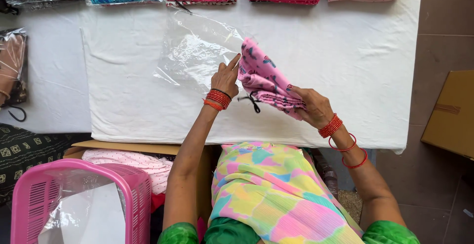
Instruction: The person places folded patterned garments into clear plastic bags on a white table. They smooth the fabric inside the bags and arrange the packaged items in a row. The person handles multiple garments with different patterns, including floral, camouflage, and polka dot designs.
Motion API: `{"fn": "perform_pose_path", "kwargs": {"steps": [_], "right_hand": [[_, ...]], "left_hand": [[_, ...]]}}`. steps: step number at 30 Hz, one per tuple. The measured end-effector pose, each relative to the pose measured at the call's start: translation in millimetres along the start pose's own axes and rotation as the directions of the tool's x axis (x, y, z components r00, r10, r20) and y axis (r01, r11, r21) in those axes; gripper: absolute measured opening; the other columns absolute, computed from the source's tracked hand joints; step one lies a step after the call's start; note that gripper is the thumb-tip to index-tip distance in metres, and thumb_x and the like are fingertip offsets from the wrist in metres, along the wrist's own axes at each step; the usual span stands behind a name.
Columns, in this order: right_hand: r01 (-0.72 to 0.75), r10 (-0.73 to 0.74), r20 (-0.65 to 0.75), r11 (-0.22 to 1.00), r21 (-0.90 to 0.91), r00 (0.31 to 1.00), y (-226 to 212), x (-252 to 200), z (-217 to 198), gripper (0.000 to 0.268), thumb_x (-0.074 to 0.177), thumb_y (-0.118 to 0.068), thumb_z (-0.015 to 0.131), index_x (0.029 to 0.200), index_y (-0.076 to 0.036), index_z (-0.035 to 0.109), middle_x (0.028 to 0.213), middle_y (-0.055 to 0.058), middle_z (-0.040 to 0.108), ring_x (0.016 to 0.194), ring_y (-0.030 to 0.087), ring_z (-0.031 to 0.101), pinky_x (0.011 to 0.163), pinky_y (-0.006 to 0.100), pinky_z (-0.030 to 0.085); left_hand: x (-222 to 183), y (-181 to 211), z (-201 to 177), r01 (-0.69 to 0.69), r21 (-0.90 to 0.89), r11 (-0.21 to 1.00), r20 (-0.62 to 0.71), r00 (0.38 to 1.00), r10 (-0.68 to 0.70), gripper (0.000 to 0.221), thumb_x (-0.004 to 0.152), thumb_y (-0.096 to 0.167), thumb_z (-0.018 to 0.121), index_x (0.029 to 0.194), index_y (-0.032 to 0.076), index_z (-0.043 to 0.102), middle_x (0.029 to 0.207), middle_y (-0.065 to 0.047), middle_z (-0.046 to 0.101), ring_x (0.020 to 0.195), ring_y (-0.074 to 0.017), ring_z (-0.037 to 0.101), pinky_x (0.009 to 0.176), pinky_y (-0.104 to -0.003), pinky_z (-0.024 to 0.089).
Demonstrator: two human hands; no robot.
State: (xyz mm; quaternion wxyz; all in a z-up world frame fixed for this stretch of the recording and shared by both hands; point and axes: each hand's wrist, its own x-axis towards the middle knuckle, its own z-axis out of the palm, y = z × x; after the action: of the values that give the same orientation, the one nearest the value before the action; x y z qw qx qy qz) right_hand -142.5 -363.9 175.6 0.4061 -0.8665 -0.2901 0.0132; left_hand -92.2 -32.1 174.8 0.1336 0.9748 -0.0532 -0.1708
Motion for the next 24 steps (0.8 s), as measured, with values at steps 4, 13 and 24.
{"fn": "perform_pose_path", "kwargs": {"steps": [4,13,24], "right_hand": [[-0.061,0.063,0.172,0.998,-0.018,0.983,-3.2,7.3,-2.8,0.082,0.073,-0.009,0.082,0.148,-0.021,0.050,0.111,0.010,0.070,0.099,0.030,0.069,0.079,0.041,0.059],[0.070,0.072,0.338,0.919,-0.388,0.938,19.4,2.7,6.4,0.077,0.081,-0.022,0.080,0.150,-0.032,0.046,0.119,-0.004,0.071,0.111,0.024,0.067,0.086,0.041,0.058],[0.232,-0.135,0.235,0.860,-0.455,0.962,11.0,4.7,4.8,0.059,0.088,-0.014,0.069,0.142,-0.034,0.057,0.127,-0.003,0.071,0.109,0.027,0.068,0.088,0.042,0.058]], "left_hand": [[3.0,-18.3,19.9,-0.035,-0.026,0.999,-0.001,0.999,0.035,0.088,0.060,-0.019,0.064,0.141,0.013,0.057,0.163,0.006,0.035,0.094,-0.0289,0.055,0.067,-0.036,0.061],[3.2,-12.2,17.8,-0.143,-0.007,0.990,-0.008,0.990,0.143,0.096,0.059,-0.017,0.066,0.150,0.009,0.045,0.166,0.001,0.031,0.094,-0.0312,0.054,0.075,-0.036,0.060],[16.4,37.4,40.7,-0.267,0.073,0.961,0.149,0.956,0.254,0.097,0.061,-0.012,0.071,0.151,0.006,0.039,0.166,0.003,0.027,0.093,-0.0286,0.051,0.066,-0.035,0.058]]}}
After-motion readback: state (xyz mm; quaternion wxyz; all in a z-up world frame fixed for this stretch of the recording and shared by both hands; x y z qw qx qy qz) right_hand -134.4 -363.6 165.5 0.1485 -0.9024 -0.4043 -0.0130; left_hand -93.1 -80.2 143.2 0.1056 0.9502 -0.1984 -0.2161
